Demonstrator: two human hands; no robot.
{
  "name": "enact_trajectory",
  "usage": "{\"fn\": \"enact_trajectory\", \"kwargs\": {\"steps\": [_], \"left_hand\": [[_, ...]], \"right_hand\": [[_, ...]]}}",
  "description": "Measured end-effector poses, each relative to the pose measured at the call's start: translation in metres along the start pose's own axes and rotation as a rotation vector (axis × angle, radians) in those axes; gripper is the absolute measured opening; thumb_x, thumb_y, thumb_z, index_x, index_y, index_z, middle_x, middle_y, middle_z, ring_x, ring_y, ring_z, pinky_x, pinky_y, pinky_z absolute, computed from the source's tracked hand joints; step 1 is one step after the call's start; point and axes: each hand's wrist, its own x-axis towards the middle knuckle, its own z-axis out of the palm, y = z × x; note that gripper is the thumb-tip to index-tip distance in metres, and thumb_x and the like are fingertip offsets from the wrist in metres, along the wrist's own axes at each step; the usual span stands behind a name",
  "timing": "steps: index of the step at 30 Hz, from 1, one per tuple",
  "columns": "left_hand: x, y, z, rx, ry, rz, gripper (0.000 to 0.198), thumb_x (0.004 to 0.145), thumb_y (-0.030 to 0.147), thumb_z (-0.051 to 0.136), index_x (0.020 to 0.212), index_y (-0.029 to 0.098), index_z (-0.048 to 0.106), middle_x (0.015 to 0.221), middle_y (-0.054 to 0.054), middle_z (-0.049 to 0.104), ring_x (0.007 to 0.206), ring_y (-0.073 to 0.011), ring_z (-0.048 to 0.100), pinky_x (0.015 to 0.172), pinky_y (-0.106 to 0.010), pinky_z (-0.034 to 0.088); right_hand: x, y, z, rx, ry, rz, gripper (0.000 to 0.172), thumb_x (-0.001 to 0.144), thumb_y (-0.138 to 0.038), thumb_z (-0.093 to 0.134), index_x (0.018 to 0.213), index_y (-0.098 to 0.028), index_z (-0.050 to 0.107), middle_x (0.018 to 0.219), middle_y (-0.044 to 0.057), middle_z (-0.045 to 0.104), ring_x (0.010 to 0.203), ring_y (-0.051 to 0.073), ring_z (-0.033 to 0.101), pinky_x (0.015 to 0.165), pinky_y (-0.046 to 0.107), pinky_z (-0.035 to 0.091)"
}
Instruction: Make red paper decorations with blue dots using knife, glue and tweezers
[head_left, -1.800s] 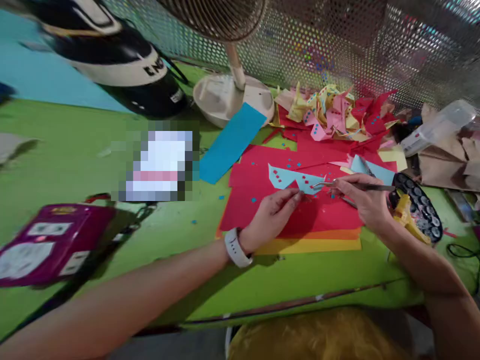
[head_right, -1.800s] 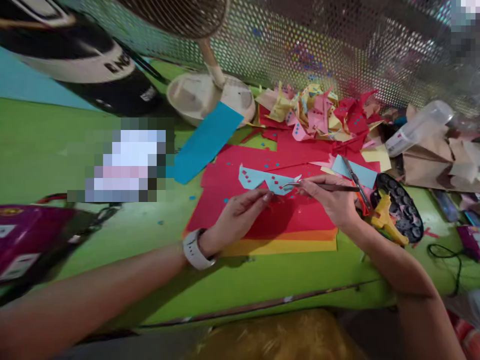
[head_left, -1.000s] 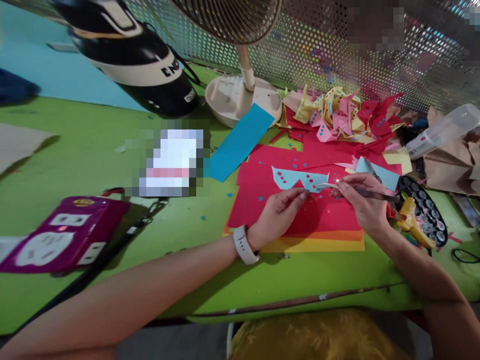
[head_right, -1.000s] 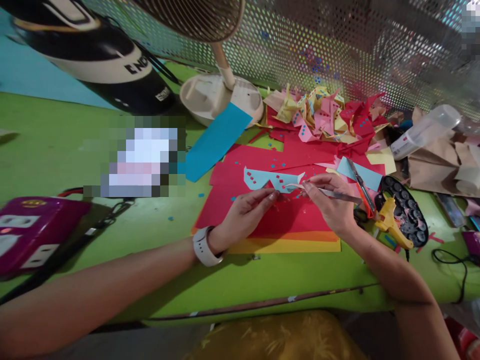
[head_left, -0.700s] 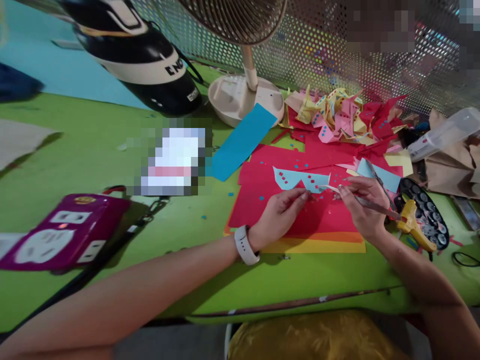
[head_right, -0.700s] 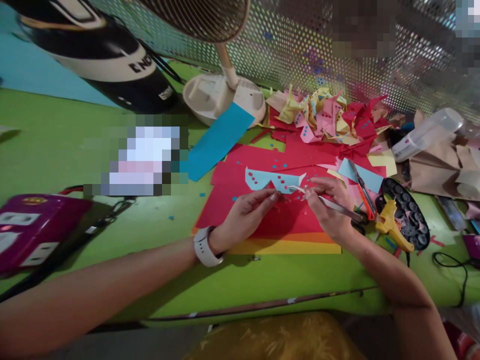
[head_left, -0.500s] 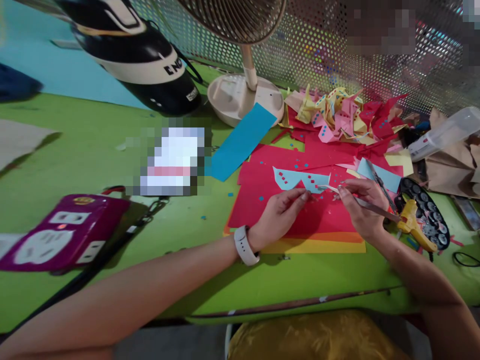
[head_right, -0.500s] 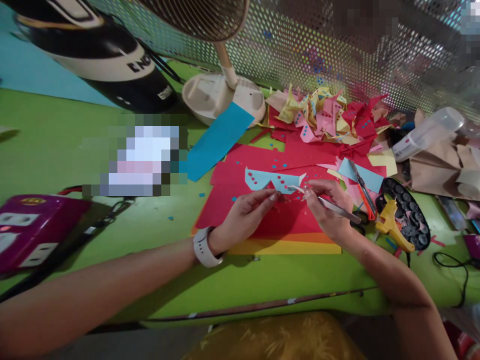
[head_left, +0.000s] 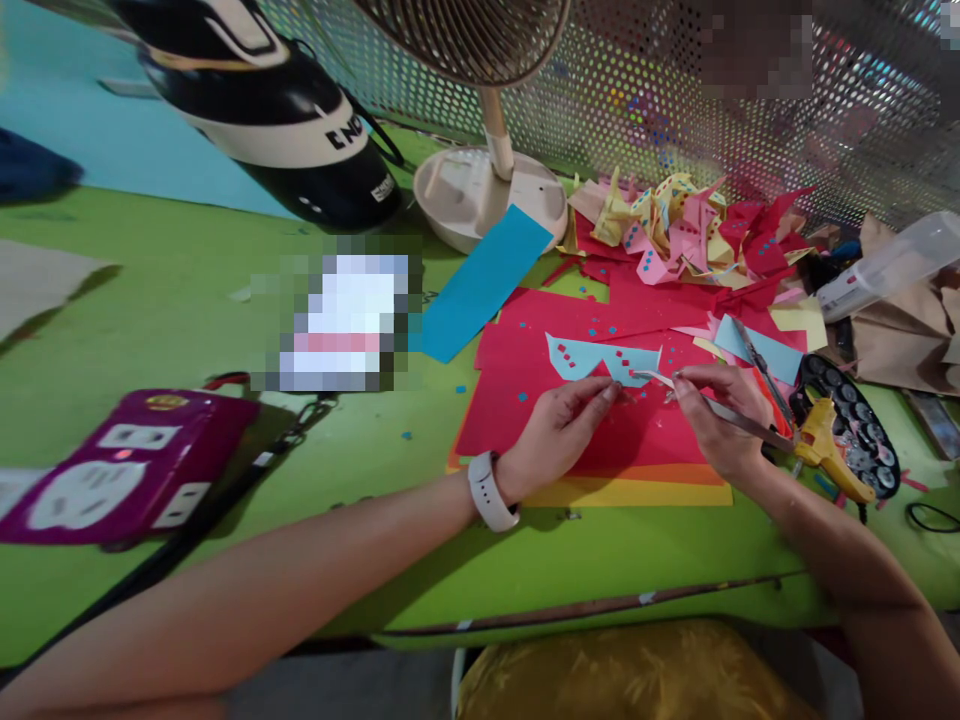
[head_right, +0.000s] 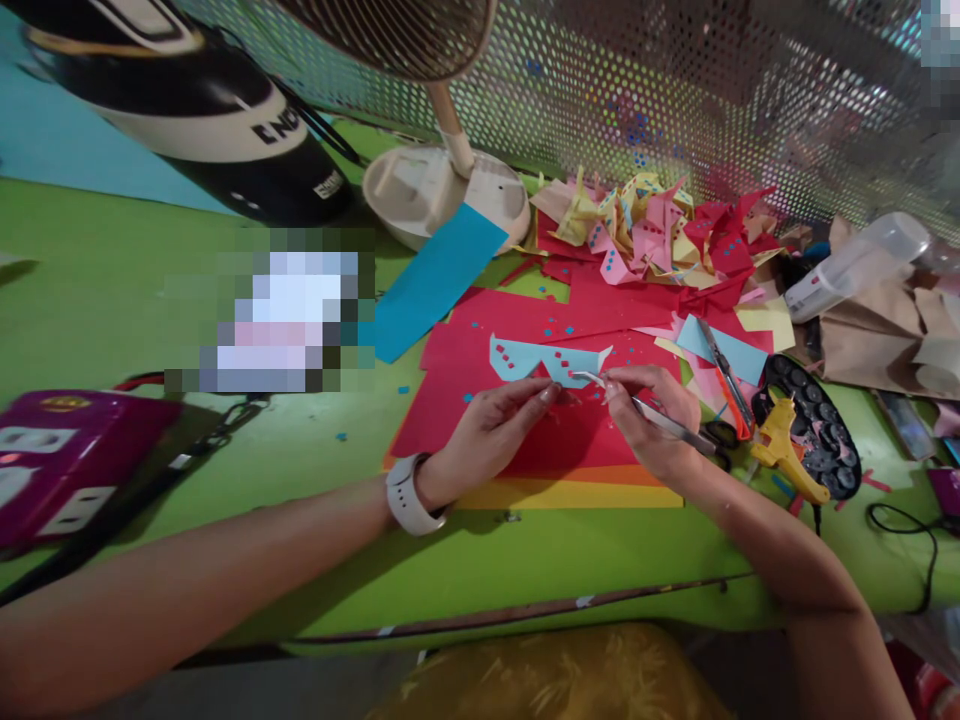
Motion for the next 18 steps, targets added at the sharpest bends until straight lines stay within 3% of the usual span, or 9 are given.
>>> {"fn": "enact_trajectory", "kwargs": {"steps": [12, 18], "left_hand": [[-0.0009, 0.001, 0.0004, -0.027, -0.003, -0.005, 0.029, 0.097, 0.039, 0.054, 0.093, 0.018, 0.073, 0.088, -0.007, 0.078, 0.078, -0.0172, 0.07, 0.07, -0.027, 0.056], [-0.001, 0.0022, -0.0004, -0.035, 0.0, -0.014, 0.027, 0.097, 0.038, 0.055, 0.091, 0.018, 0.072, 0.09, -0.008, 0.078, 0.082, -0.018, 0.071, 0.072, -0.028, 0.056]], "right_hand": [[0.0001, -0.0023, -0.0005, 0.042, -0.016, -0.169, 0.016, 0.085, -0.017, 0.067, 0.091, -0.031, 0.073, 0.083, -0.003, 0.077, 0.069, 0.015, 0.072, 0.068, 0.029, 0.06], [-0.0013, -0.004, -0.0025, 0.032, -0.01, -0.098, 0.007, 0.085, -0.026, 0.068, 0.089, -0.031, 0.071, 0.079, -0.002, 0.075, 0.066, 0.017, 0.071, 0.069, 0.033, 0.061]]}}
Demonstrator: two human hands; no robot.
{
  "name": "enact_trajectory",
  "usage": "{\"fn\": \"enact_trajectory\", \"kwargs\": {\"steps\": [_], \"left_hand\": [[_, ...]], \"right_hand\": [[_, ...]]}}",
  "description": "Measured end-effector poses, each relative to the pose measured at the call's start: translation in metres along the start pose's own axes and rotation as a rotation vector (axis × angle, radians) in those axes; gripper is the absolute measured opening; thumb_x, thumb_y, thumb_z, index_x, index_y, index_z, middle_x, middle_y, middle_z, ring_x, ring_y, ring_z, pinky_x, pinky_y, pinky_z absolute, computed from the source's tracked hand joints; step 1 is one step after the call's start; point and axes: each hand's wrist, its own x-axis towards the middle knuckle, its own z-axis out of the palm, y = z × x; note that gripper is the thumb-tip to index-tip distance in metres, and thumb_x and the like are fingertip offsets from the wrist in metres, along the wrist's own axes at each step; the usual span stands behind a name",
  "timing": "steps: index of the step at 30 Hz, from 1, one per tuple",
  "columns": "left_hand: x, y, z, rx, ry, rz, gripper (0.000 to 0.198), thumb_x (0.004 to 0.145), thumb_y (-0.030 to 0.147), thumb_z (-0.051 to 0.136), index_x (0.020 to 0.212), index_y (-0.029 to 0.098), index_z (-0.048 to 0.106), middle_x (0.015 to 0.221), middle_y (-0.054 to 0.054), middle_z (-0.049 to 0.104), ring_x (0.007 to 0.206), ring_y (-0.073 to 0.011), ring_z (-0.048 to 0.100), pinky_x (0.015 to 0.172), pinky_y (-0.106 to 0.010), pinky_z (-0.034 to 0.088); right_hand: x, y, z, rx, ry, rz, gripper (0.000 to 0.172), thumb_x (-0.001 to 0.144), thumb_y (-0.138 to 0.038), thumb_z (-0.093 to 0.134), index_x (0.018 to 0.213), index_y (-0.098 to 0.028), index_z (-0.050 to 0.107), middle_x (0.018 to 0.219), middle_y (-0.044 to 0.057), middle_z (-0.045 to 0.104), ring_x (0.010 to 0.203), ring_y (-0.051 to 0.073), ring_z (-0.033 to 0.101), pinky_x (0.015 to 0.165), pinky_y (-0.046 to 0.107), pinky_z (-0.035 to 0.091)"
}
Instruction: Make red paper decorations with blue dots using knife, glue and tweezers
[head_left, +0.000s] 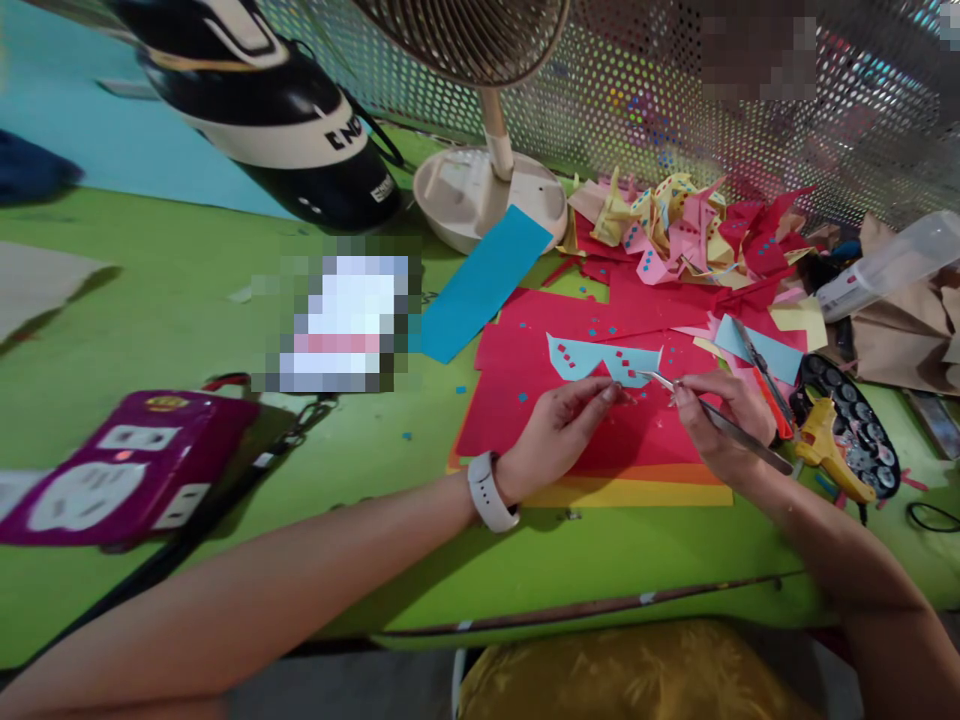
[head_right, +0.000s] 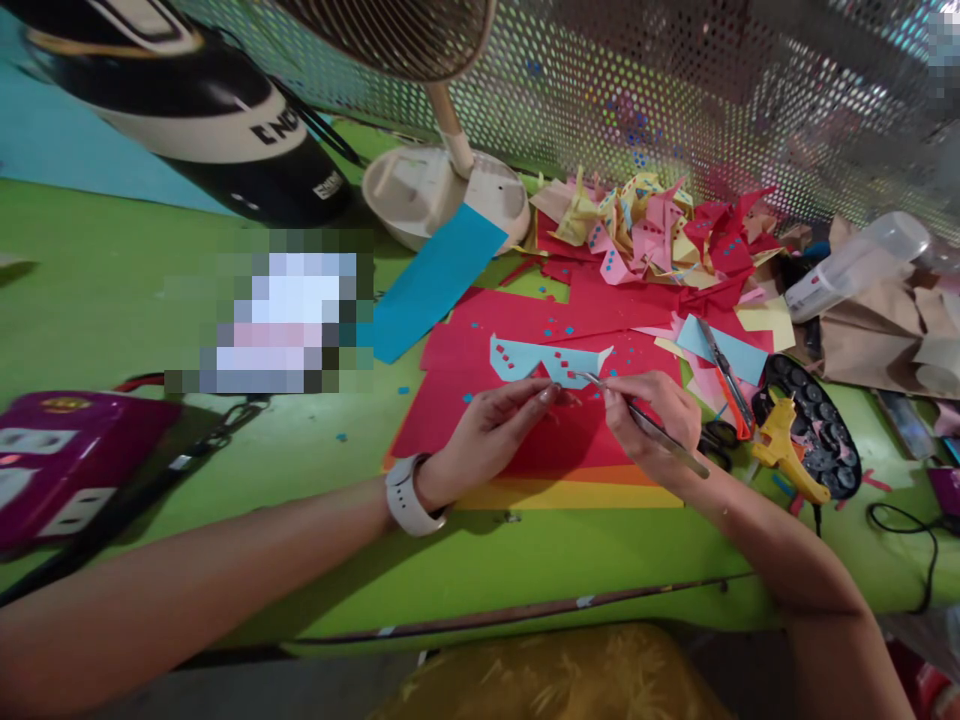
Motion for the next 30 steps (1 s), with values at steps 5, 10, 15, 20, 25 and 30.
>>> {"fn": "enact_trajectory", "kwargs": {"steps": [5, 10, 15, 20, 25, 30], "left_hand": [[0.0, -0.001, 0.0, 0.021, -0.007, 0.011, 0.029, 0.097, 0.04, 0.054, 0.092, 0.018, 0.072, 0.089, -0.008, 0.078, 0.079, -0.0174, 0.07, 0.07, -0.028, 0.057], [0.0, -0.002, 0.0, 0.028, -0.001, 0.03, 0.026, 0.097, 0.039, 0.055, 0.094, 0.019, 0.071, 0.087, -0.006, 0.078, 0.077, -0.0164, 0.07, 0.07, -0.027, 0.058], [0.001, -0.001, 0.0, 0.006, -0.008, 0.039, 0.024, 0.097, 0.035, 0.054, 0.093, 0.019, 0.071, 0.087, -0.006, 0.077, 0.08, -0.0166, 0.071, 0.074, -0.027, 0.058], [0.001, 0.002, 0.0, 0.026, -0.017, 0.02, 0.025, 0.096, 0.037, 0.054, 0.091, 0.02, 0.071, 0.085, -0.005, 0.078, 0.08, -0.0175, 0.071, 0.074, -0.028, 0.058], [0.0, 0.002, -0.001, 0.025, -0.024, 0.027, 0.025, 0.097, 0.037, 0.054, 0.092, 0.019, 0.072, 0.086, -0.005, 0.078, 0.082, -0.0175, 0.072, 0.076, -0.028, 0.058], [0.0, 0.001, -0.001, 0.024, -0.022, 0.035, 0.024, 0.097, 0.036, 0.054, 0.093, 0.019, 0.072, 0.088, -0.006, 0.078, 0.082, -0.0173, 0.072, 0.075, -0.028, 0.058]], "right_hand": [[-0.006, 0.009, 0.002, 0.009, 0.015, 0.081, 0.014, 0.086, -0.035, 0.071, 0.099, -0.031, 0.07, 0.083, -0.001, 0.076, 0.068, 0.018, 0.073, 0.065, 0.034, 0.062], [-0.007, 0.015, 0.003, 0.024, 0.005, 0.144, 0.016, 0.084, -0.038, 0.074, 0.099, -0.032, 0.07, 0.082, 0.0, 0.075, 0.071, 0.02, 0.073, 0.065, 0.036, 0.063], [-0.006, 0.014, 0.003, 0.054, -0.023, 0.11, 0.016, 0.084, -0.033, 0.074, 0.099, -0.032, 0.07, 0.083, -0.003, 0.075, 0.07, 0.018, 0.073, 0.064, 0.034, 0.063], [-0.005, 0.015, 0.003, 0.069, -0.031, 0.084, 0.014, 0.086, -0.03, 0.073, 0.099, -0.033, 0.07, 0.082, -0.004, 0.075, 0.07, 0.016, 0.073, 0.063, 0.031, 0.063], [-0.005, 0.015, 0.002, 0.049, -0.044, 0.122, 0.013, 0.085, -0.033, 0.074, 0.098, -0.032, 0.071, 0.083, -0.003, 0.076, 0.071, 0.018, 0.073, 0.065, 0.033, 0.064], [-0.005, 0.016, 0.004, 0.05, 0.001, 0.057, 0.012, 0.086, -0.031, 0.073, 0.097, -0.03, 0.071, 0.085, -0.004, 0.076, 0.069, 0.016, 0.072, 0.066, 0.031, 0.064]]}}
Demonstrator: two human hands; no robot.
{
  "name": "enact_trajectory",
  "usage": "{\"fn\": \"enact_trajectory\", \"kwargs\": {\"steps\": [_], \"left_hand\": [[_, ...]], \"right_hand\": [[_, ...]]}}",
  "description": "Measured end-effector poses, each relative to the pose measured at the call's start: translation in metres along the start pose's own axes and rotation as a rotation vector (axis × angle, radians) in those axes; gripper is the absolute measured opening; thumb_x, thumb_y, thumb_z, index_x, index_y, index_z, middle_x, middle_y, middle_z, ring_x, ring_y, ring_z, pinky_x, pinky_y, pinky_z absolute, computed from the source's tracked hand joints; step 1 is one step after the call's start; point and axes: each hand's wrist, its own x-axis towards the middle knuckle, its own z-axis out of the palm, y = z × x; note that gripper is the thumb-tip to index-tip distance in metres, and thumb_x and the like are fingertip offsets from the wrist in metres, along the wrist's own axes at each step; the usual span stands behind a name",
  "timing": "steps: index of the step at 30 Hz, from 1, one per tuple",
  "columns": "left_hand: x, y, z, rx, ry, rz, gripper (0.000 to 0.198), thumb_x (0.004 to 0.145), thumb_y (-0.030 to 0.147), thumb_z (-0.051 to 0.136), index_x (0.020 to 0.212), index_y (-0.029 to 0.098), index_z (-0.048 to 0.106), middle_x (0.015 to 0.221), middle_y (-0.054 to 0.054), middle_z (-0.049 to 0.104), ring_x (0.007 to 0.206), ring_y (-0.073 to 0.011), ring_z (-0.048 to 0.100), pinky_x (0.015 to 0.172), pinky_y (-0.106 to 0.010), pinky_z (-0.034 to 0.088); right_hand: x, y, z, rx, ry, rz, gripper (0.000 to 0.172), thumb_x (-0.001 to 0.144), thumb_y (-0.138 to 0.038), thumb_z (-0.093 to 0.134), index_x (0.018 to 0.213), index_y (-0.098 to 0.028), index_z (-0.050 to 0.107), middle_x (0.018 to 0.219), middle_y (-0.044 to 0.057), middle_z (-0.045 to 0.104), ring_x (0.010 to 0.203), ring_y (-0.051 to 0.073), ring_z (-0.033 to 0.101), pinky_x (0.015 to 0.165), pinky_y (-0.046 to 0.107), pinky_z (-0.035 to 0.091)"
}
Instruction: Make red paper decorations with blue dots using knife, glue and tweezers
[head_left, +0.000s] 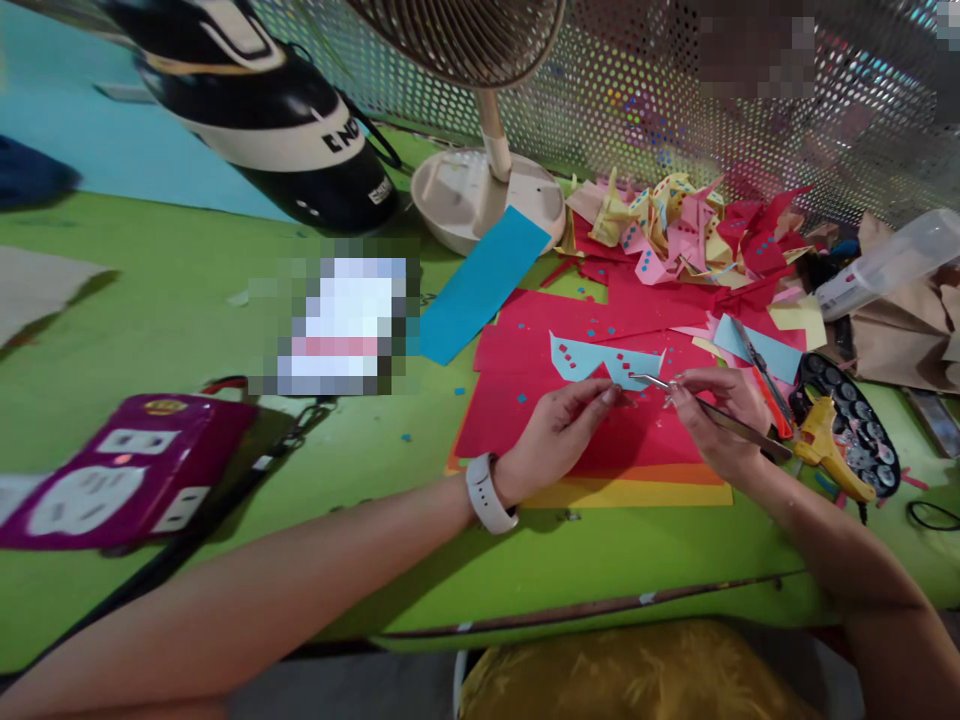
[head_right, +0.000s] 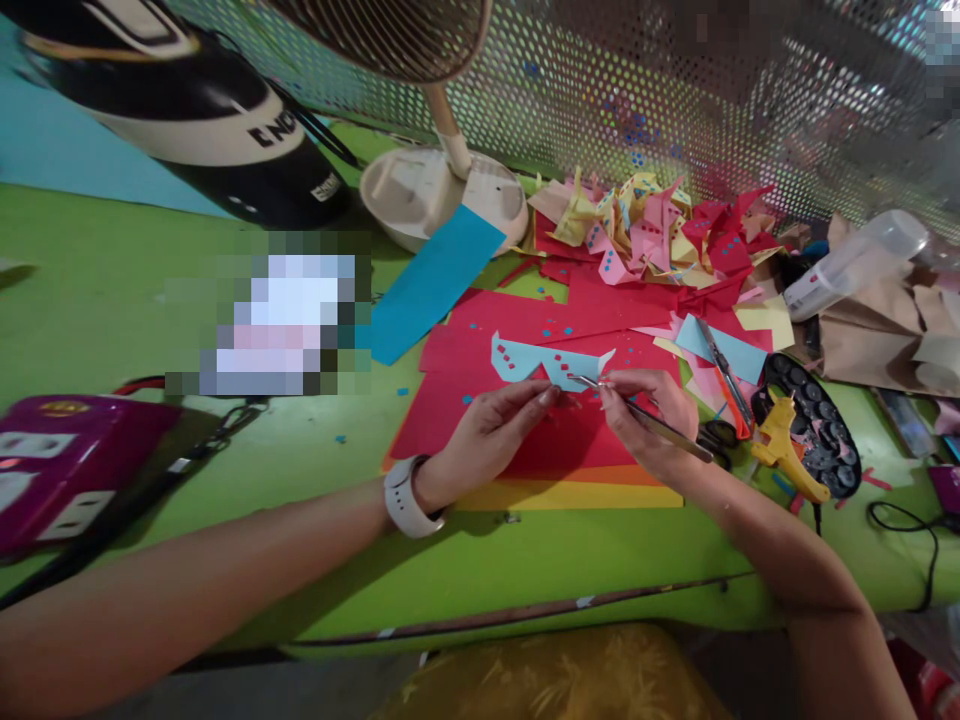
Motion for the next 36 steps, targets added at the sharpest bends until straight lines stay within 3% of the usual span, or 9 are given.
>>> {"fn": "enact_trajectory", "kwargs": {"steps": [11, 19, 26, 36], "left_hand": [[-0.0008, -0.0018, 0.0002, 0.008, -0.01, 0.008, 0.023, 0.097, 0.032, 0.054, 0.094, 0.02, 0.073, 0.09, -0.006, 0.079, 0.083, -0.0176, 0.072, 0.076, -0.029, 0.059], [-0.0015, -0.0042, 0.0, 0.032, -0.006, 0.017, 0.025, 0.097, 0.033, 0.053, 0.095, 0.019, 0.073, 0.09, -0.006, 0.079, 0.083, -0.0178, 0.073, 0.076, -0.028, 0.058], [-0.001, -0.0038, 0.0005, 0.032, -0.008, 0.013, 0.025, 0.097, 0.032, 0.053, 0.095, 0.018, 0.073, 0.09, -0.006, 0.079, 0.079, -0.016, 0.072, 0.072, -0.026, 0.058], [-0.0005, -0.0021, 0.0001, 0.027, -0.015, 0.019, 0.025, 0.097, 0.031, 0.052, 0.096, 0.019, 0.074, 0.093, -0.006, 0.079, 0.085, -0.0166, 0.073, 0.077, -0.027, 0.058]], "right_hand": [[-0.0003, 0.0011, -0.0017, 0.0, -0.027, 0.056, 0.012, 0.086, -0.031, 0.074, 0.097, -0.03, 0.071, 0.083, -0.002, 0.074, 0.069, 0.016, 0.072, 0.063, 0.03, 0.061], [0.0006, 0.0045, 0.0002, 0.022, 0.002, -0.092, 0.014, 0.085, -0.024, 0.074, 0.099, -0.027, 0.07, 0.082, -0.004, 0.075, 0.068, 0.013, 0.073, 0.063, 0.026, 0.062], [0.0021, 0.0041, 0.0005, -0.015, 0.007, -0.08, 0.01, 0.087, -0.029, 0.073, 0.097, -0.027, 0.071, 0.079, -0.003, 0.075, 0.064, 0.014, 0.071, 0.056, 0.027, 0.062], [0.0012, 0.002, 0.0, -0.015, 0.014, -0.14, 0.013, 0.086, -0.023, 0.074, 0.098, -0.028, 0.071, 0.081, -0.003, 0.075, 0.067, 0.014, 0.072, 0.061, 0.027, 0.063]]}}
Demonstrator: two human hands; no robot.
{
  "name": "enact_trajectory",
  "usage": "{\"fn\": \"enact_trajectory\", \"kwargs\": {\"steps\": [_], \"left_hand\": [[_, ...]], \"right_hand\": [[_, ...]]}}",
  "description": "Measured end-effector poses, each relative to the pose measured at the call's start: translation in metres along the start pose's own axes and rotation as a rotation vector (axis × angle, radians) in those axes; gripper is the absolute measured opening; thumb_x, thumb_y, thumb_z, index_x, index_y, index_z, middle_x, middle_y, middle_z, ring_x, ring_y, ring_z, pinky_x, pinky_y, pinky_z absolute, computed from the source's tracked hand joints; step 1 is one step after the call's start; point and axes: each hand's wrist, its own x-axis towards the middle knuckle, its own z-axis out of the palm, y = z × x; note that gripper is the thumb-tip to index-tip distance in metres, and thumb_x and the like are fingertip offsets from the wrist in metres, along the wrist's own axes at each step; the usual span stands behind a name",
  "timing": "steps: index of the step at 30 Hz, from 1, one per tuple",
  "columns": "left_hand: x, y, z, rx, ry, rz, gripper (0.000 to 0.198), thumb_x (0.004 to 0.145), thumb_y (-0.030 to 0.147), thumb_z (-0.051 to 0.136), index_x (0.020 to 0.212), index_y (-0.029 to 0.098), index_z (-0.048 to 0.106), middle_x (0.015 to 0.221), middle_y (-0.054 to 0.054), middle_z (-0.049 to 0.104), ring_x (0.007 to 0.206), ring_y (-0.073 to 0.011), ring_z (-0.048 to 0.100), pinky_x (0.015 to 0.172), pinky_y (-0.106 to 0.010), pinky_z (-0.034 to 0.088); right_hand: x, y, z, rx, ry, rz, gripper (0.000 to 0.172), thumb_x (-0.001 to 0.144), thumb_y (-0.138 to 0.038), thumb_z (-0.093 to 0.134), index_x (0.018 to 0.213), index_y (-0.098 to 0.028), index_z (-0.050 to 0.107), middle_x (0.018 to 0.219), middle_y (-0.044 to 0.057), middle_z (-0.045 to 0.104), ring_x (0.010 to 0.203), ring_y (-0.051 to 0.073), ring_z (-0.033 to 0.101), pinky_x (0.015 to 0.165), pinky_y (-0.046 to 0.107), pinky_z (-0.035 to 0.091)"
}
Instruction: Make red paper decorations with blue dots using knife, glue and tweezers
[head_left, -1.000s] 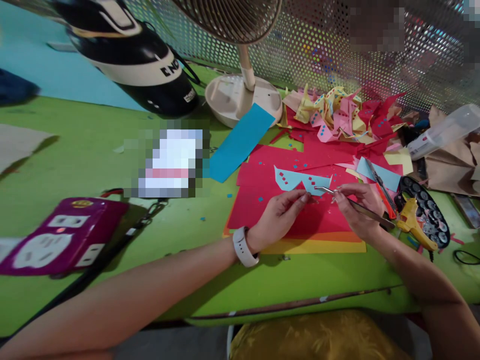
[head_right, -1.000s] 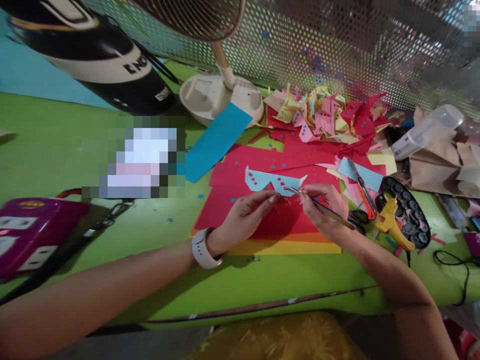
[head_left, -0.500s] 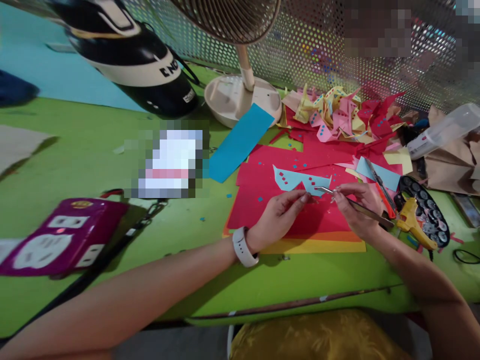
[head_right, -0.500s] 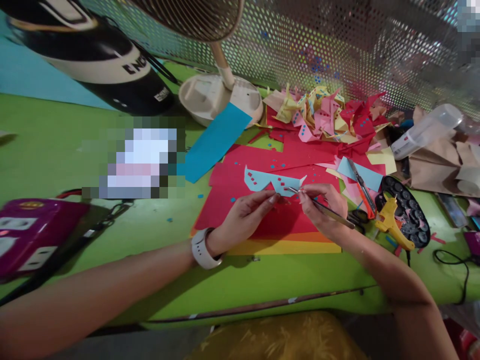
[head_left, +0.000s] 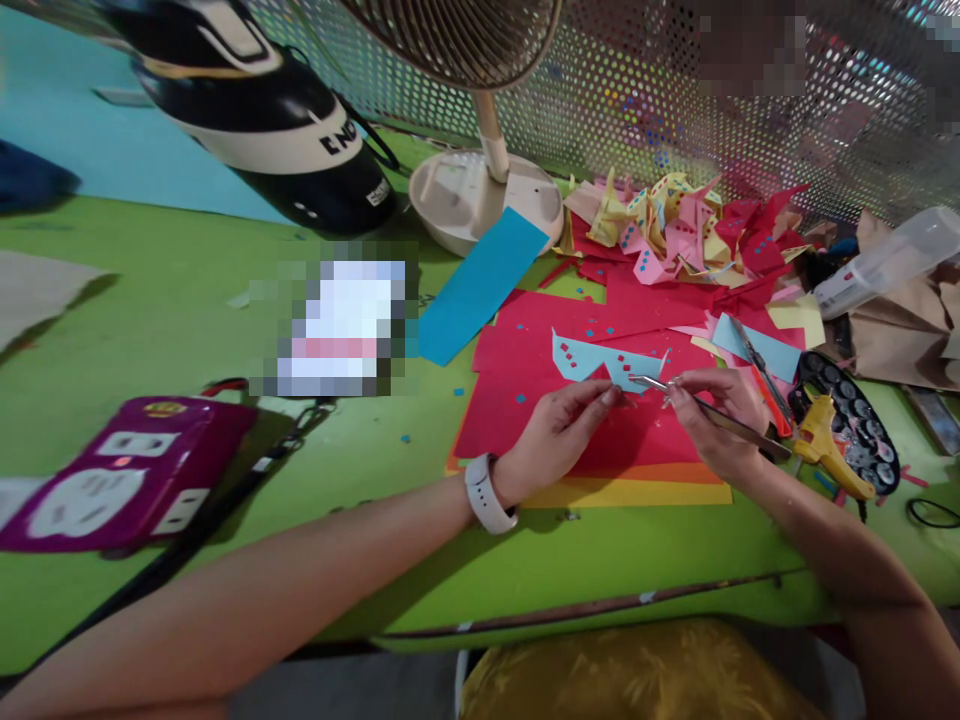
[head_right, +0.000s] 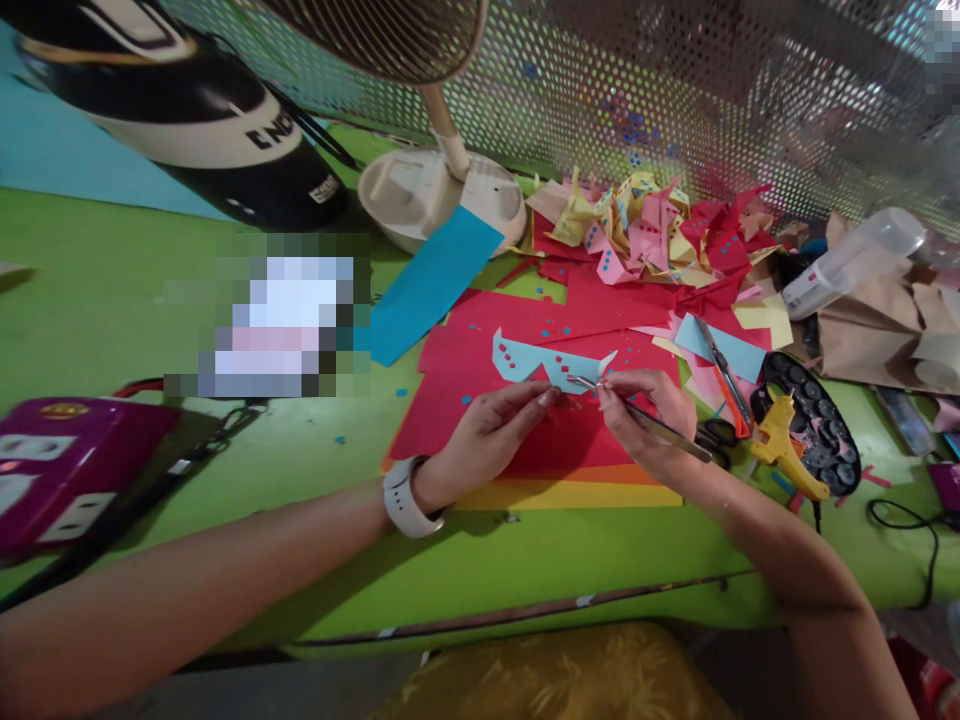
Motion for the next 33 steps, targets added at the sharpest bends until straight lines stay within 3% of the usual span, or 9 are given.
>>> {"fn": "enact_trajectory", "kwargs": {"steps": [21, 26, 33], "left_hand": [[-0.0008, -0.0015, -0.0001, -0.008, 0.013, -0.006, 0.024, 0.097, 0.033, 0.054, 0.095, 0.019, 0.074, 0.093, -0.006, 0.08, 0.081, -0.0169, 0.072, 0.075, -0.028, 0.058], [-0.0013, -0.0002, -0.0016, 0.02, -0.012, -0.027, 0.026, 0.098, 0.033, 0.053, 0.098, 0.019, 0.074, 0.094, -0.007, 0.079, 0.082, -0.0171, 0.071, 0.074, -0.028, 0.058], [-0.0007, 0.0003, -0.0012, 0.005, -0.012, -0.045, 0.028, 0.098, 0.038, 0.053, 0.096, 0.019, 0.074, 0.092, -0.006, 0.079, 0.082, -0.0171, 0.071, 0.075, -0.027, 0.057]], "right_hand": [[-0.0001, -0.0012, -0.0015, -0.008, -0.015, 0.001, 0.014, 0.087, -0.022, 0.071, 0.1, -0.029, 0.069, 0.083, -0.004, 0.075, 0.069, 0.014, 0.072, 0.062, 0.026, 0.063], [0.0003, -0.0003, -0.0008, -0.047, 0.036, 0.008, 0.01, 0.088, -0.029, 0.071, 0.097, -0.025, 0.069, 0.08, -0.003, 0.074, 0.065, 0.013, 0.071, 0.059, 0.026, 0.06], [-0.0001, -0.0043, -0.0048, -0.044, 0.011, 0.077, 0.011, 0.088, -0.033, 0.072, 0.098, -0.028, 0.07, 0.081, -0.001, 0.075, 0.068, 0.017, 0.072, 0.062, 0.032, 0.062]]}}
